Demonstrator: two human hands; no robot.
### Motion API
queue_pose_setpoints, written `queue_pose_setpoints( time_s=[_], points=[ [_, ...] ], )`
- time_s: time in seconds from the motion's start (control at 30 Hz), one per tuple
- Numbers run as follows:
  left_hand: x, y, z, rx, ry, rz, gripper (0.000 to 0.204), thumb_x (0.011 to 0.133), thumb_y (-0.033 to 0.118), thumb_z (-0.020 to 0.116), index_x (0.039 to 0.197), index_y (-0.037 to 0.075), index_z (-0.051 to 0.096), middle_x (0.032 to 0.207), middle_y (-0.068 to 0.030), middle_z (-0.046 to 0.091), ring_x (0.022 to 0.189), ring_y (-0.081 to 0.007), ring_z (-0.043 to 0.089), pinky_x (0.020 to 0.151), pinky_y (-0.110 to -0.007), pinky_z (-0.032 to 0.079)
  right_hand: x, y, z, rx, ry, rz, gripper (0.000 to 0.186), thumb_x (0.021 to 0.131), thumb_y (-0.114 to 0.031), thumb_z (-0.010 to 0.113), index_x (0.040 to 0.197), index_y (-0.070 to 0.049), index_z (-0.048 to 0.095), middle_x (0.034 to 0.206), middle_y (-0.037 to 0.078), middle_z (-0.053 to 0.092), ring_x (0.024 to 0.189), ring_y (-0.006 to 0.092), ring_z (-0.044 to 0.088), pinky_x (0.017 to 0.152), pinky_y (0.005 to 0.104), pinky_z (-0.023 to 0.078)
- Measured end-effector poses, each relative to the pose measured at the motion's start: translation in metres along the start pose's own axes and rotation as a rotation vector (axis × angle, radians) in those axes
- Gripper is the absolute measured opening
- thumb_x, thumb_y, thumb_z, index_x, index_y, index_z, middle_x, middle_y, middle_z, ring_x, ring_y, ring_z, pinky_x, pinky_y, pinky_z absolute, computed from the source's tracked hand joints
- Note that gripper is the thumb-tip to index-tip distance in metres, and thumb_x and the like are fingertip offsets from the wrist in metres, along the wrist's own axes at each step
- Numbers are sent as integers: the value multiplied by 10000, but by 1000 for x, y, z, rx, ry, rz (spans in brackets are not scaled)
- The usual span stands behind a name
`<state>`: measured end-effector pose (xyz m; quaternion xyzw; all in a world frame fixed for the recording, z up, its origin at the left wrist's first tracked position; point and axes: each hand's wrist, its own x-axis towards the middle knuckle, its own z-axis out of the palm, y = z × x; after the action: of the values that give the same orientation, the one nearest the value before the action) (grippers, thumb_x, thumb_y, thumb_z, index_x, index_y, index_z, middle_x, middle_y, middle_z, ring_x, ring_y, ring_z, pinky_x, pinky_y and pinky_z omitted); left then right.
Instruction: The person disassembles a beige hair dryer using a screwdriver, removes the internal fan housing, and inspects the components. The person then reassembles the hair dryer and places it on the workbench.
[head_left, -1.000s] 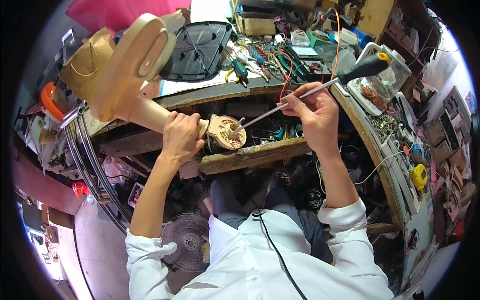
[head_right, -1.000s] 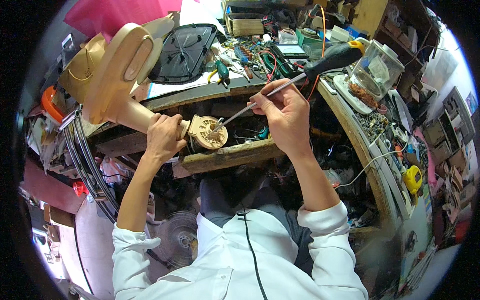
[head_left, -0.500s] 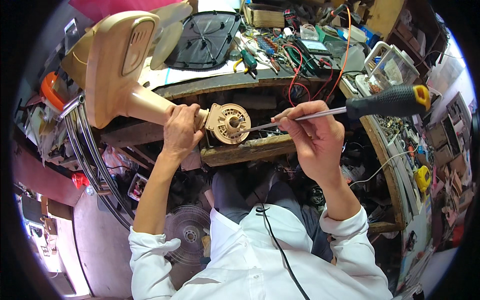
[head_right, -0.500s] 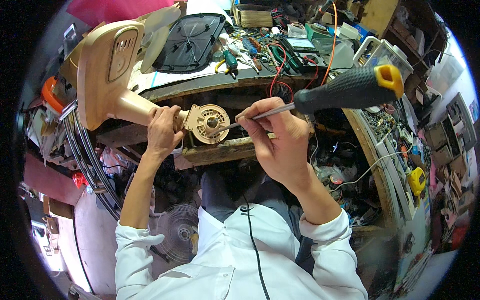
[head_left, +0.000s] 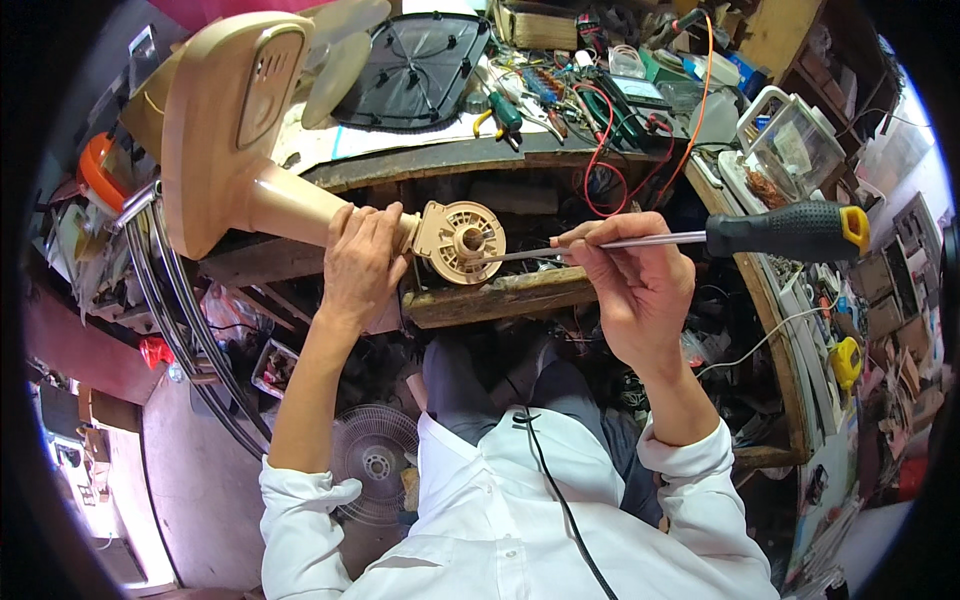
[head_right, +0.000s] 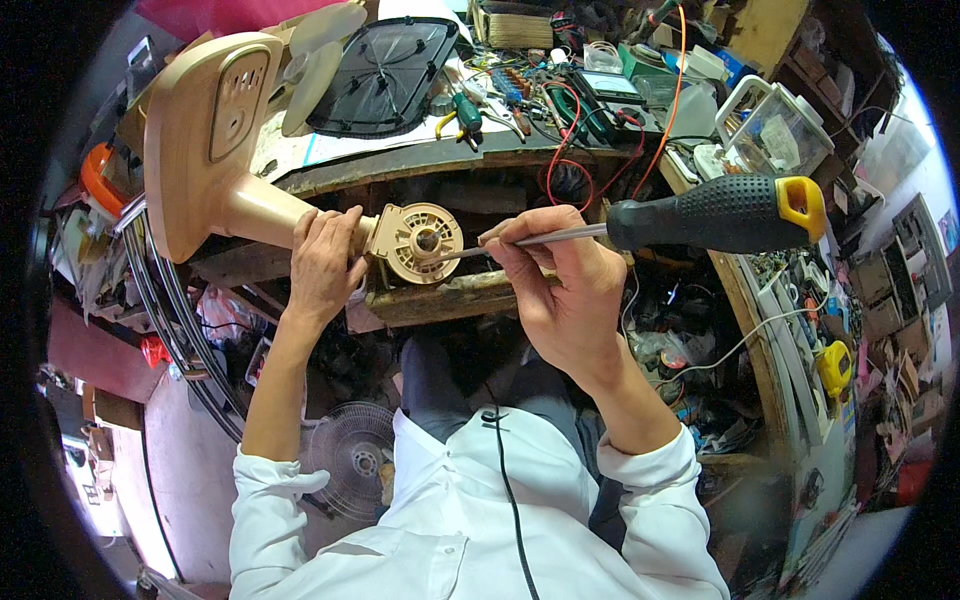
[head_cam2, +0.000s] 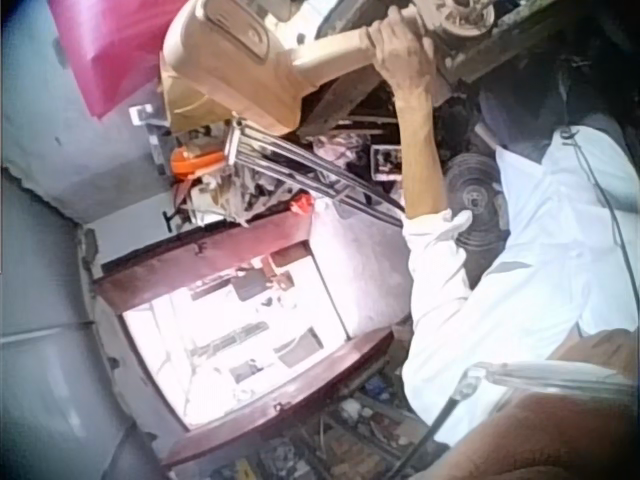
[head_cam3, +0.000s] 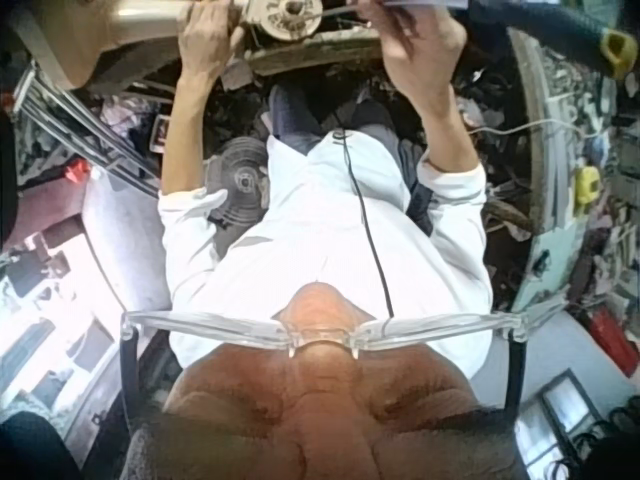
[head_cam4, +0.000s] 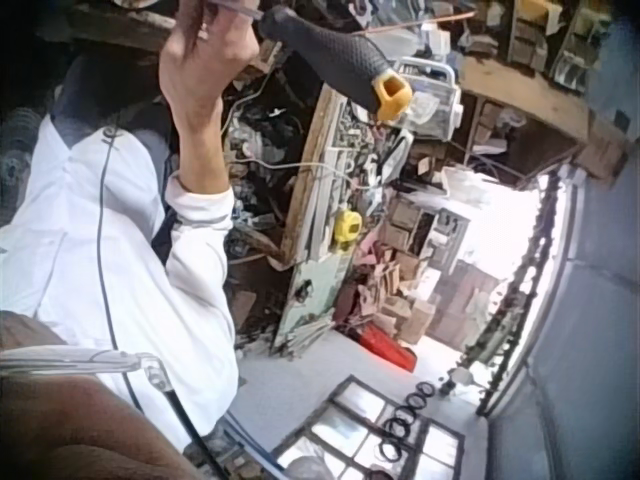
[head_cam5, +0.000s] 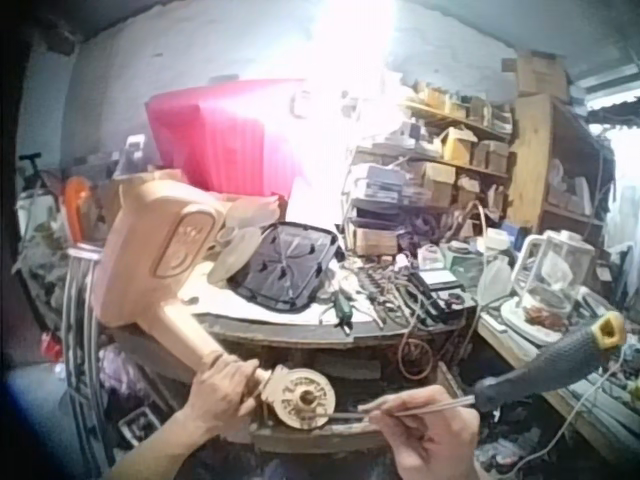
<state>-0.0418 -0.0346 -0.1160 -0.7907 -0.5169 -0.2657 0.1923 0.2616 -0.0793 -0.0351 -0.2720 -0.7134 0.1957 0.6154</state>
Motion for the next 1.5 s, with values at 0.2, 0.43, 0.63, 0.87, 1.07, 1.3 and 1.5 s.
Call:
queue_pose_setpoints(
  time_s=[0.2,0.43,0.63,0.87,1.07,1.3,1.5],
  points=[
    [-2,1,-2,1,-6,-7,701,756,154,821,1383,42,529,1266,-126,645,1251,-276,574,1212,-470,300,1,-2,-1,22,27,-21,182,901,141,690,1018,35,600,897,109,735,845,137,748,739,236,603],
    [-1,1,-4,-10,-11,-8,720,760,135,813,1401,51,498,1291,-130,640,1262,-279,578,1217,-475,294,3,2,2,14,-20,-33,165,906,140,681,1011,42,600,921,115,742,843,139,750,744,244,608],
    [-2,2,-5,-1,-22,-21,664,778,152,791,1379,33,532,1296,-126,641,1276,-267,567,1225,-472,285,3,-1,1,16,-22,-1,157,914,133,677,1012,43,593,909,108,734,862,146,751,778,253,617],
    [-2,2,-3,-6,-22,-18,672,782,149,786,1391,29,529,1301,-130,642,1284,-271,565,1229,-475,281,2,2,0,33,-11,15,161,917,124,684,1019,34,598,919,106,735,881,138,745,769,249,615],
    [-2,2,-3,-1,-27,-29,715,774,139,803,1417,53,505,1312,-127,636,1287,-271,574,1235,-475,279,2,2,-4,-24,-27,13,154,908,107,709,1002,30,614,918,98,736,874,135,747,747,248,621],
    [1,4,-9,-10,-52,-50,711,775,162,794,1422,53,519,1376,-134,598,1308,-284,558,1243,-497,268,-2,-1,-3,-5,-54,16,139,911,100,712,994,27,628,920,88,724,878,142,748,745,250,624],
    [10,23,-22,-95,82,63,632,795,199,733,1389,69,561,1388,-120,602,1303,-284,573,1238,-561,257,-2,-2,-2,32,-80,65,127,915,87,716,990,22,637,930,90,729,892,154,748,752,266,617]
  ],
)
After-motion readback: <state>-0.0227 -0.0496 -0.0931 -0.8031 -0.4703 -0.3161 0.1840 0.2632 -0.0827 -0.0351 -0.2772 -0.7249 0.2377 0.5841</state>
